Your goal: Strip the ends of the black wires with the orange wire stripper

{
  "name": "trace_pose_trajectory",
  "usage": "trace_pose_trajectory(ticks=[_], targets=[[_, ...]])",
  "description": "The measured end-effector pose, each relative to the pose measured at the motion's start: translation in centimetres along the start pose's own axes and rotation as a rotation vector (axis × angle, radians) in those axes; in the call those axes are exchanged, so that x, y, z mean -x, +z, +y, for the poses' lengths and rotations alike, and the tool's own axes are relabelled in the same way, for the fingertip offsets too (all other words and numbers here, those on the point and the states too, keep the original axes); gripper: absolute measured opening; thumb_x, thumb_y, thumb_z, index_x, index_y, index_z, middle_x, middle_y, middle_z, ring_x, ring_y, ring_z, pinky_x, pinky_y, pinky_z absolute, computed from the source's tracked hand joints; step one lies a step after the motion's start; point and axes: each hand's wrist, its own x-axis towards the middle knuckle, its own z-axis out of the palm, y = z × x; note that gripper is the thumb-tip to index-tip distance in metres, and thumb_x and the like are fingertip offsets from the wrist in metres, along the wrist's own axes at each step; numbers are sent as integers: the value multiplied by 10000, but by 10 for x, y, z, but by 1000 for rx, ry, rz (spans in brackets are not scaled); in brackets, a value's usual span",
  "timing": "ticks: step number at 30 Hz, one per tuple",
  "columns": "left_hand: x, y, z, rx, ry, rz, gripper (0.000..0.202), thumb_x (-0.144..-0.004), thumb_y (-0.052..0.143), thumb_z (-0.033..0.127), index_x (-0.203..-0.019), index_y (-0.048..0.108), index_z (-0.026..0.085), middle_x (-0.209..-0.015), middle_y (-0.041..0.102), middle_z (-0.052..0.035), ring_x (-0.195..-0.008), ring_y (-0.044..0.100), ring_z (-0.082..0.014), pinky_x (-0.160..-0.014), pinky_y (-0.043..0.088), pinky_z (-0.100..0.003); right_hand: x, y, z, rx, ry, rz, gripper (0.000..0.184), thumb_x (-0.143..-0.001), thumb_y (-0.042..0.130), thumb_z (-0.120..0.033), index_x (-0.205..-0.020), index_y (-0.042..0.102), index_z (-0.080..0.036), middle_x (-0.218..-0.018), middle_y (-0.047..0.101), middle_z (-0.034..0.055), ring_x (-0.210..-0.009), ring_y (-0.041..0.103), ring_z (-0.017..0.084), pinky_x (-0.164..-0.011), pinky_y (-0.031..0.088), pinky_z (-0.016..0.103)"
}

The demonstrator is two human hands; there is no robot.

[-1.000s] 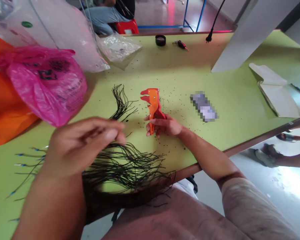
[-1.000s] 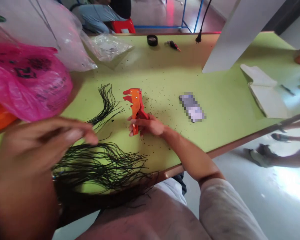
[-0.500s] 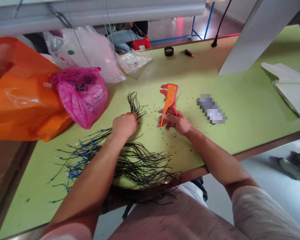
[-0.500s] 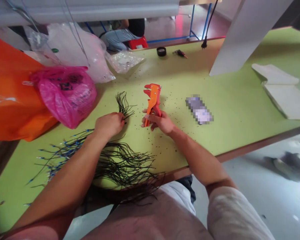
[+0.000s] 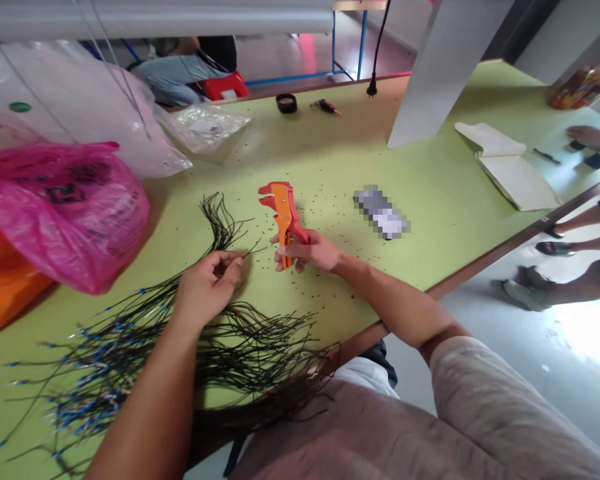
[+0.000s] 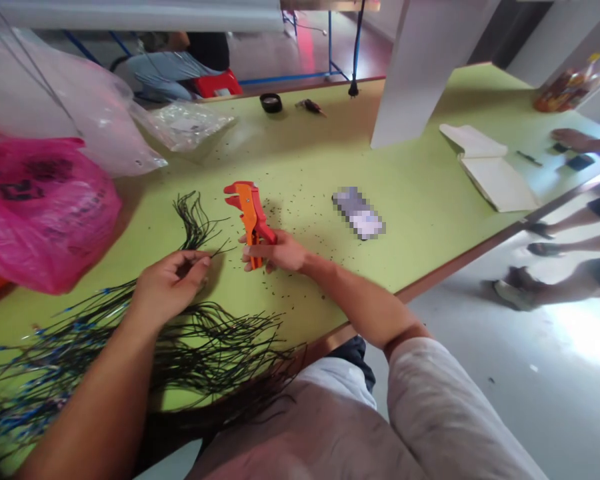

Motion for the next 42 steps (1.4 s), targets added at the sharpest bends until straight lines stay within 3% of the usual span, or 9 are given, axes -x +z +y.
trace_pose_trajectory(ticks=[5, 10, 14, 20, 25, 31, 36, 42], targets=[[9, 14, 0, 375, -126, -27, 581, -692, 898, 664, -939, 702, 176, -775, 730, -34, -613, 607, -151, -577, 466, -274, -2, -2, 8, 25, -50, 6, 492, -806, 934, -353, -1168, 663, -157, -1035, 825, 105, -809, 804, 207, -483, 530, 209], [10, 13, 3, 474, -138, -88, 702, -630, 916, 747, -972, 728, 163, -837, 784, -73, -669, 684, -165, -627, 531, -291, -6, -5, 17, 49, -172, 2, 432, -824, 900, -336, -1153, 668, -181, -1186, 814, 119, -877, 802, 211, -484, 497, 208], [9, 12, -1, 475, -137, -145, 716, -639, 918, 713, -1048, 728, 157, -938, 818, -113, -713, 725, -194, -630, 550, -310, -5, -4, 22, 117, -194, -37, 374, -885, 871, -373, -1167, 719, -178, -1073, 824, 104, -877, 785, 208, -526, 516, 230], [10, 19, 0, 556, -129, -157, 582, -652, 896, 563, -1047, 714, 176, -973, 800, -89, -766, 743, -212, -652, 552, -316, -3, 1, 24, 12, -209, -39, 453, -863, 909, -397, -1182, 651, -204, -1089, 821, 92, -889, 807, 228, -595, 572, 276], [13, 22, 8, 561, -90, -200, 524, -700, 877, 539, -1046, 765, 163, -780, 731, -25, -641, 607, -155, -570, 445, -270, -1, 6, 21, 34, -207, -95, 483, -874, 909, -427, -1203, 629, -210, -1059, 811, 89, -895, 807, 227, -655, 583, 296], [16, 17, 14, 642, -116, -271, 479, -699, 907, 594, -826, 741, 163, -600, 544, 45, -534, 431, -100, -505, 296, -239, 4, 12, 13, 66, -197, -79, 511, -869, 902, -469, -1212, 623, -214, -1074, 791, 99, -915, 791, 233, -657, 567, 306], [12, 16, 14, 808, -182, -195, 501, -669, 954, 566, -771, 669, 166, -561, 503, 60, -497, 400, -74, -509, 300, -225, 7, 4, 0, 136, -177, -44, 444, -875, 891, -411, -1186, 654, -201, -1179, 773, 124, -946, 781, 230, -623, 536, 280], [10, 6, 18, 936, -199, -31, 550, -586, 1020, 548, -749, 662, 164, -552, 433, 85, -484, 334, -52, -472, 215, -207, 13, -4, -12, 227, 19, -242, 448, -892, 886, -388, -1222, 697, -150, -965, 780, 69, -851, 744, 197, -818, 594, 357]])
